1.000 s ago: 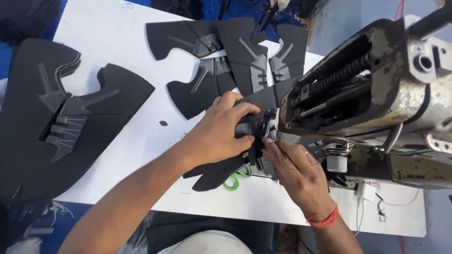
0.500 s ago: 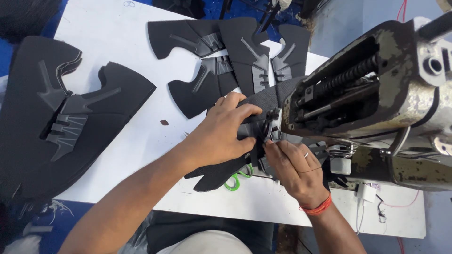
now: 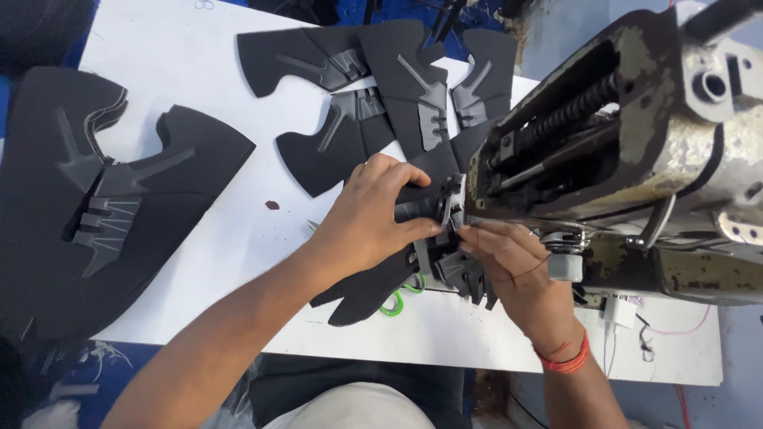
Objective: The person aligns black foam-like car parts with grey plastic inserts and sews them together using a sewing machine. They guide the parts under the needle, stitch along the edges, and then cut the thread with scissors.
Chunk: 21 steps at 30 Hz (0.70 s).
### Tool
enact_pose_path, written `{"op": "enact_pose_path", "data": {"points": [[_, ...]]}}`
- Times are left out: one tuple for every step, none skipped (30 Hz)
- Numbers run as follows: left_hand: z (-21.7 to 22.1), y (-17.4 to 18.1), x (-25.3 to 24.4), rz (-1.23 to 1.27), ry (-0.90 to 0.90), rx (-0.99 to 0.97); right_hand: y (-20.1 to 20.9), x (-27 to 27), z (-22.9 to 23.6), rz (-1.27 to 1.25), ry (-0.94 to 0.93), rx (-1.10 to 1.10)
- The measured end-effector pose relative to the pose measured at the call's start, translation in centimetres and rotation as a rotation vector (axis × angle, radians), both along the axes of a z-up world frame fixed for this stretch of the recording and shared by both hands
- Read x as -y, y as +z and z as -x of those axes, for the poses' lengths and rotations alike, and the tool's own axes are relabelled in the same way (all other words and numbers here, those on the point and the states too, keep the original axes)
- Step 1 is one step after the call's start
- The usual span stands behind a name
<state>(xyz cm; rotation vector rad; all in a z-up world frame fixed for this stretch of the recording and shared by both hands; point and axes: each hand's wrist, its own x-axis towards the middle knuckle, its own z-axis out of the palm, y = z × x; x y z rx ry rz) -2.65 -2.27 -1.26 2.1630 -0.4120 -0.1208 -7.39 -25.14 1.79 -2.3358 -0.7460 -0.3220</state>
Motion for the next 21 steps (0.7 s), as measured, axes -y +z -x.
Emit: {"op": "enact_pose_path", "data": {"points": [[0.1, 0.1, 0.1, 0.001, -0.003, -0.002, 0.2, -0.1, 0.2, 0.001, -0.003, -0.002], [0.0, 0.2, 0.1, -0.01, -0.002, -0.003, 0.4, -0.3, 0.2, 0.037, 0.026, 0.052], [0.0, 0.3, 0.1, -0.021, -0.001, -0.004, 0.7, -0.4, 0.3, 0.073, 0.054, 0.106], [0.0, 0.4, 0.2, -0.02, 0.0, -0.003, 0.9, -0.5, 0.2, 0.074, 0.054, 0.107], [-0.1, 0.4, 0.2, -0.033, 0.001, -0.005, 1.2, -0.6, 0.1, 0.179, 0.099, 0.156], [-0.1, 0.4, 0.2, -0.046, 0.001, -0.008, 1.4, -0.7, 0.0, 0.284, 0.143, 0.203], [-0.1, 0.4, 0.3, -0.046, 0.0, -0.009, 1.3, -0.6, -0.1, 0.285, 0.143, 0.203], [-0.1, 0.5, 0.3, -0.053, 0.002, -0.019, 1.2, -0.5, -0.3, 0.324, 0.164, 0.24], [-0.1, 0.5, 0.3, -0.059, 0.005, -0.029, 1.1, -0.4, -0.4, 0.362, 0.185, 0.276], [-0.1, 0.5, 0.3, -0.06, 0.007, -0.029, 0.9, -0.3, -0.6, 0.361, 0.187, 0.277], [-0.1, 0.5, 0.3, -0.065, 0.008, -0.043, 0.6, -0.2, -0.7, 0.383, 0.209, 0.307], [-0.1, 0.5, 0.3, -0.069, 0.006, -0.058, 0.4, 0.0, -0.9, 0.405, 0.23, 0.336], [-0.1, 0.5, 0.4, -0.069, 0.006, -0.058, 0.5, -0.1, -0.8, 0.405, 0.229, 0.336], [-0.1, 0.5, 0.4, -0.075, 0.005, -0.055, 0.5, -0.2, -0.8, 0.427, 0.229, 0.361], [-0.1, 0.4, 0.5, -0.082, 0.004, -0.052, 0.6, -0.2, -0.7, 0.449, 0.228, 0.386], [0.0, 0.5, 0.4, -0.083, 0.002, -0.053, 0.7, -0.3, -0.6, 0.448, 0.226, 0.384], [0.1, 0.6, 0.4, -0.088, 0.007, -0.039, 0.9, -0.3, -0.5, 0.447, 0.218, 0.364], [0.3, 0.8, 0.5, -0.091, 0.011, -0.023, 1.1, -0.4, -0.4, 0.448, 0.209, 0.345], [0.4, 0.8, 0.5, -0.091, 0.009, -0.022, 1.5, -0.4, -0.3, 0.449, 0.206, 0.345], [0.4, 0.8, 0.5, -0.094, 0.014, -0.006, 1.8, -0.5, -0.2, 0.454, 0.2, 0.336], [0.5, 0.8, 0.5, -0.096, 0.018, 0.009, 2.2, -0.5, -0.1, 0.459, 0.194, 0.328]]}}
